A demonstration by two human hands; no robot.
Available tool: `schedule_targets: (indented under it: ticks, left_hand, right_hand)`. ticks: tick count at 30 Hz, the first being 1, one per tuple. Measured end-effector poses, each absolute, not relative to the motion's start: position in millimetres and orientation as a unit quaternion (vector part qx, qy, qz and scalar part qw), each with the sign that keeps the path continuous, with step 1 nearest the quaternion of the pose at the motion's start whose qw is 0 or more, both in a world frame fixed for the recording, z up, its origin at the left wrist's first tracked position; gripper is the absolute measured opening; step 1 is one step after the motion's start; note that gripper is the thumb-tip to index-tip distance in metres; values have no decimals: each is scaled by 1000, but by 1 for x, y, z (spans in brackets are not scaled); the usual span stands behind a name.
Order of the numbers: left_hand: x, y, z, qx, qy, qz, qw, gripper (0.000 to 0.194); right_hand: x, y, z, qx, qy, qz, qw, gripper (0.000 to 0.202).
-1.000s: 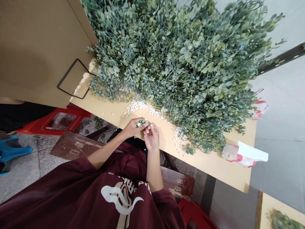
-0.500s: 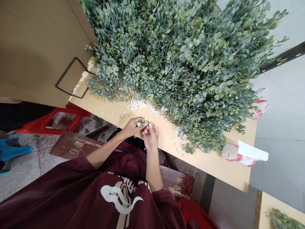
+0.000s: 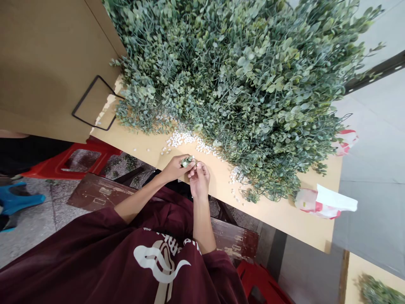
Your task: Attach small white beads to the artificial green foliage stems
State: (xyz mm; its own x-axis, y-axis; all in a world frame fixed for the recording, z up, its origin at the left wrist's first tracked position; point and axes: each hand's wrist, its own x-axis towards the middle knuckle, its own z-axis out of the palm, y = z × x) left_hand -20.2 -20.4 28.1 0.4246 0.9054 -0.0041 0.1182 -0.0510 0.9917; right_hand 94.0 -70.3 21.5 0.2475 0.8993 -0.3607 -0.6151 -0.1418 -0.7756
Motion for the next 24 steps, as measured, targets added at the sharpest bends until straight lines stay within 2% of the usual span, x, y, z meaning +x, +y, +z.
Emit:
schedule_targets:
  ticks: [15,20,24]
  left_hand:
    - [-18,-22,27,630,406,363,554,21]
    - [-18,-25,29,615,416,372,557,22]
    - [-20,-24,28,623,414,371,550,26]
  right_hand:
    - [96,-71,20,-472,-162,589,636,26]
    - [84,-73,20,-502,-201,489,684,22]
    - [80,-74,19,-534,-249,428,686,15]
